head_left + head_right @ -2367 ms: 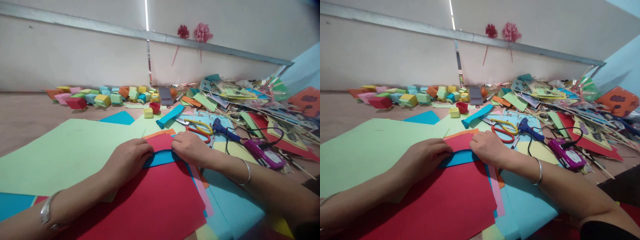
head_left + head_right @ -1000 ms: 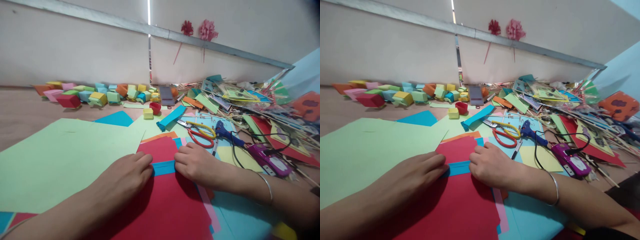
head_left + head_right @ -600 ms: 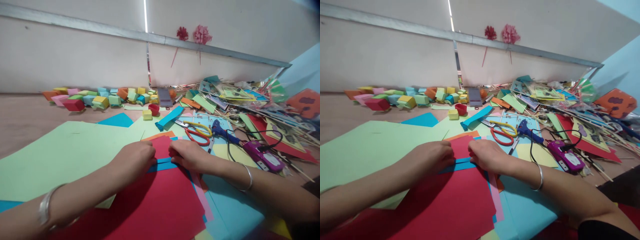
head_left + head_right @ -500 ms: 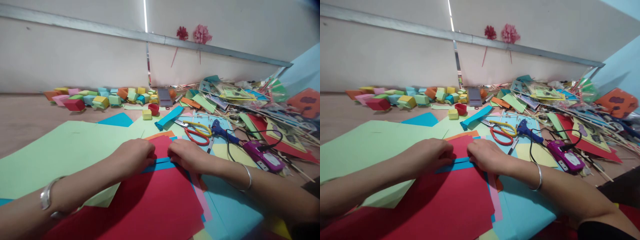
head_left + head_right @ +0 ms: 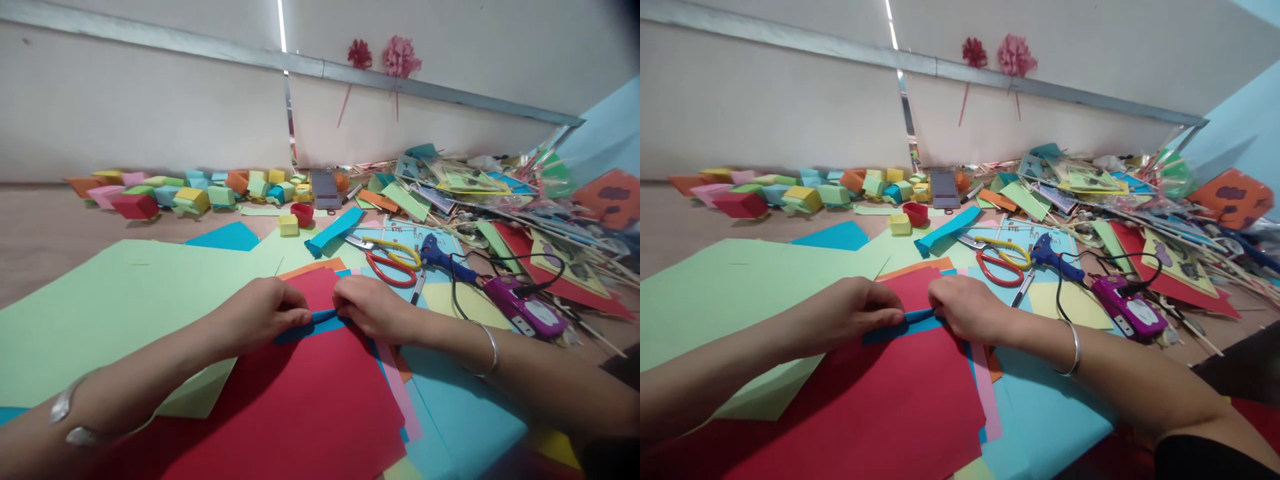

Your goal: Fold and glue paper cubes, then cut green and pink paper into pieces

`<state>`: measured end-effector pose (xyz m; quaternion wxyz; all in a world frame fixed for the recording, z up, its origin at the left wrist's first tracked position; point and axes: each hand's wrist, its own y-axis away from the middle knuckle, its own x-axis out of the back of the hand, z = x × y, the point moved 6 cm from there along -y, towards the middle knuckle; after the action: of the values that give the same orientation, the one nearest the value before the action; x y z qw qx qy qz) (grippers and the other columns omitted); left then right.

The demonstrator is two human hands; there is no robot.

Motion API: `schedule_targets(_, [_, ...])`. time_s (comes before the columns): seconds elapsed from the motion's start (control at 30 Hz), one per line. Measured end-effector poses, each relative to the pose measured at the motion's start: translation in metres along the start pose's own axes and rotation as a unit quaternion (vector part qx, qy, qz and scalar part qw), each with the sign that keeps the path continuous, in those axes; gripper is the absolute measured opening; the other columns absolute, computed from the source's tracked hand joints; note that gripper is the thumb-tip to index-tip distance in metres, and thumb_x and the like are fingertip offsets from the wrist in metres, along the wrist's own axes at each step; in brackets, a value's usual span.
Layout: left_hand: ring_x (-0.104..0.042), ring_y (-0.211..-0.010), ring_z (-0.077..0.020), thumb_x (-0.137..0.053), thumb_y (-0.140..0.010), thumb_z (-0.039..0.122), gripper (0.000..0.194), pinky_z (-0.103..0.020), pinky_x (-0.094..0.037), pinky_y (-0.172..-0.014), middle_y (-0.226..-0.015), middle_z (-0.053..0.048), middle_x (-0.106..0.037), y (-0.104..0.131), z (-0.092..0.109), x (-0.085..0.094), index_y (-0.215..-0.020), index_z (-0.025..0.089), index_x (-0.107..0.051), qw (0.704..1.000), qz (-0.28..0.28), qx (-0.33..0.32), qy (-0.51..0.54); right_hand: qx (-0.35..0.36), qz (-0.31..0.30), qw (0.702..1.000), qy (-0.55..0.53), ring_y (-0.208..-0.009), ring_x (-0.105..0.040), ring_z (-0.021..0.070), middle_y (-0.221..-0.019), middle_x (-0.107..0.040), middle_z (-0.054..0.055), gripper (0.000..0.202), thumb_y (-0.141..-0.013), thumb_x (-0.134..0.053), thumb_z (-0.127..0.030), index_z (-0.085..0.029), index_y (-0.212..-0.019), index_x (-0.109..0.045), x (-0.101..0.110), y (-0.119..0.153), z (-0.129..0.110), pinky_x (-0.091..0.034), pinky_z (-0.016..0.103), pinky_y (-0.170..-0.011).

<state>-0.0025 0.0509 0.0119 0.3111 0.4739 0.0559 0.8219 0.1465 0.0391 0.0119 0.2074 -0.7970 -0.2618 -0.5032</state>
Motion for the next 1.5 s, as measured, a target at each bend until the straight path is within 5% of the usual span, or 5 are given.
schedule_targets(0.13, [-0.048, -0.061, -0.0147, -0.049, -0.077, 0.051, 0.035, -0.027, -0.033, -0.057, -0.062, 0.000, -0.059, 0.003, 0.001, 0.001, -0.063, 0.020, -0.055, 0.998, 0.028, 0.002, 0.051, 0.015, 0.015, 0.996, -0.082, -0.083, -0.056, 0.0154, -0.088, -0.066, 0.004, 0.016, -0.084, -0.057, -0.002, -0.016, -0.090, -0.061, 0.006, 0.000, 0.000, -0.041, 0.027, -0.073])
schedule_targets(0.33, [-0.053, -0.055, -0.0139, -0.050, -0.076, 0.068, 0.048, -0.025, -0.035, -0.054, -0.073, -0.003, -0.070, 0.008, -0.001, -0.017, -0.082, 0.020, -0.052, 0.961, -0.087, 0.031, 0.259, 0.009, 0.037, 0.987, -0.156, -0.082, -0.060, 0.0143, -0.088, -0.068, 0.003, 0.018, -0.084, -0.057, -0.002, -0.016, -0.088, -0.067, 0.015, 0.002, 0.004, -0.045, 0.026, -0.075])
schedule_targets(0.6, [-0.027, -0.052, -0.0111, -0.050, -0.077, 0.069, 0.054, -0.026, -0.021, -0.052, -0.052, 0.004, -0.039, 0.002, -0.011, -0.018, -0.058, 0.019, -0.053, 0.983, -0.090, -0.003, 0.162, 0.057, 0.037, 0.994, -0.083, -0.080, -0.056, 0.0152, -0.082, -0.064, 0.004, 0.017, -0.086, -0.057, -0.002, -0.014, -0.088, -0.069, 0.019, 0.005, -0.002, -0.042, 0.026, -0.071])
schedule_targets(1.0, [-0.029, -0.053, -0.0107, -0.037, -0.077, 0.083, 0.066, -0.026, -0.024, -0.052, -0.056, 0.004, -0.038, 0.010, 0.004, -0.013, -0.059, 0.020, -0.044, 0.985, -0.074, -0.013, 0.154, 0.041, 0.025, 0.996, -0.079, -0.078, -0.055, 0.0146, -0.080, -0.064, 0.004, 0.019, -0.085, -0.057, 0.000, -0.014, -0.085, -0.069, 0.018, 0.005, -0.002, -0.041, 0.025, -0.070])
schedule_targets(1.5, [-0.046, -0.054, -0.0124, -0.040, -0.087, 0.053, 0.041, -0.025, -0.032, -0.053, -0.060, 0.001, -0.058, 0.010, 0.013, -0.013, -0.066, 0.020, -0.054, 0.996, -0.035, -0.051, 0.060, -0.052, 0.010, 0.989, -0.141, -0.053, -0.047, 0.0073, -0.059, -0.059, -0.003, 0.024, -0.064, -0.056, -0.001, -0.013, -0.073, -0.075, 0.018, 0.010, -0.012, -0.033, 0.019, -0.050])
